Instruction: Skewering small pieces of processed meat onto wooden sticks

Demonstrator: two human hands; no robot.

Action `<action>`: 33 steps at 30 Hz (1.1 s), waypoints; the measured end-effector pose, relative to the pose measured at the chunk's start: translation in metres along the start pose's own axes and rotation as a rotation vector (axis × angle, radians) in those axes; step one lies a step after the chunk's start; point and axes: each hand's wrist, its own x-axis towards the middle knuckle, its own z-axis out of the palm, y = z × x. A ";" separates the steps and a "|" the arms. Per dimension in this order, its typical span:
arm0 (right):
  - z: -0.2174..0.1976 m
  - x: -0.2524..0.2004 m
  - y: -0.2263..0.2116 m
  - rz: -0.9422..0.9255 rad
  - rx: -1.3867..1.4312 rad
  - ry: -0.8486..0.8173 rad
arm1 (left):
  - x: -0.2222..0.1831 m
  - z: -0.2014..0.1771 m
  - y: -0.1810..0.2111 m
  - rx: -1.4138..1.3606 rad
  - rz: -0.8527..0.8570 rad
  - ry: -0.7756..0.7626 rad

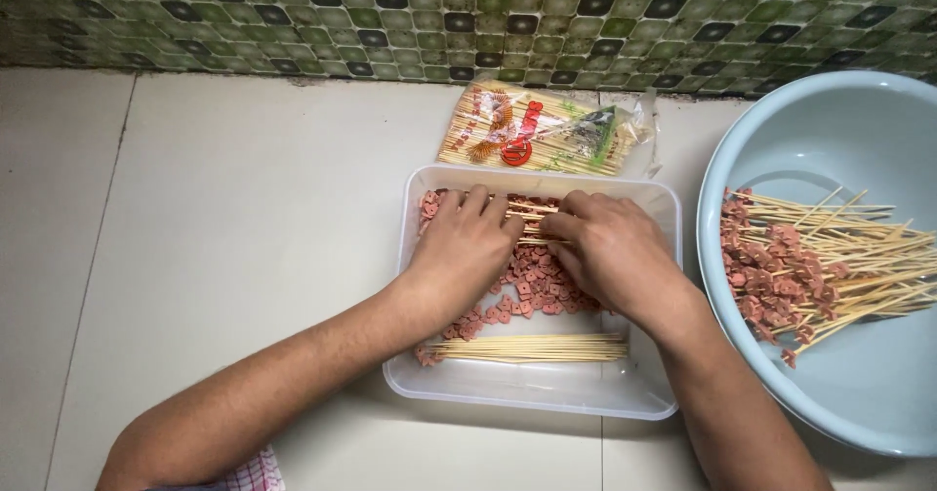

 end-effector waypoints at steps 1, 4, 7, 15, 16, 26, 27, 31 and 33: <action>0.005 0.000 0.002 0.002 0.000 -0.004 | 0.000 -0.001 0.000 -0.004 0.000 -0.001; 0.018 -0.002 0.009 -0.032 -0.036 0.041 | 0.000 0.001 -0.001 0.013 -0.002 0.020; 0.025 -0.002 0.012 -0.024 -0.097 0.066 | -0.002 0.008 -0.003 0.048 -0.009 0.060; 0.028 -0.002 0.012 0.024 -0.128 -0.020 | -0.003 0.006 -0.004 0.065 0.005 0.091; 0.027 -0.002 0.011 0.024 -0.130 -0.020 | -0.003 0.008 -0.004 0.065 0.005 0.093; 0.038 0.000 0.017 0.040 -0.144 -0.022 | -0.004 0.011 -0.004 0.054 0.018 0.068; 0.039 -0.001 0.017 0.036 -0.146 -0.021 | -0.005 0.010 -0.003 0.054 0.018 0.057; 0.040 -0.001 0.017 0.032 -0.127 -0.005 | -0.005 0.000 -0.001 0.011 0.012 -0.006; 0.043 -0.001 0.020 -0.009 -0.146 0.008 | -0.005 -0.001 -0.001 0.029 0.012 -0.040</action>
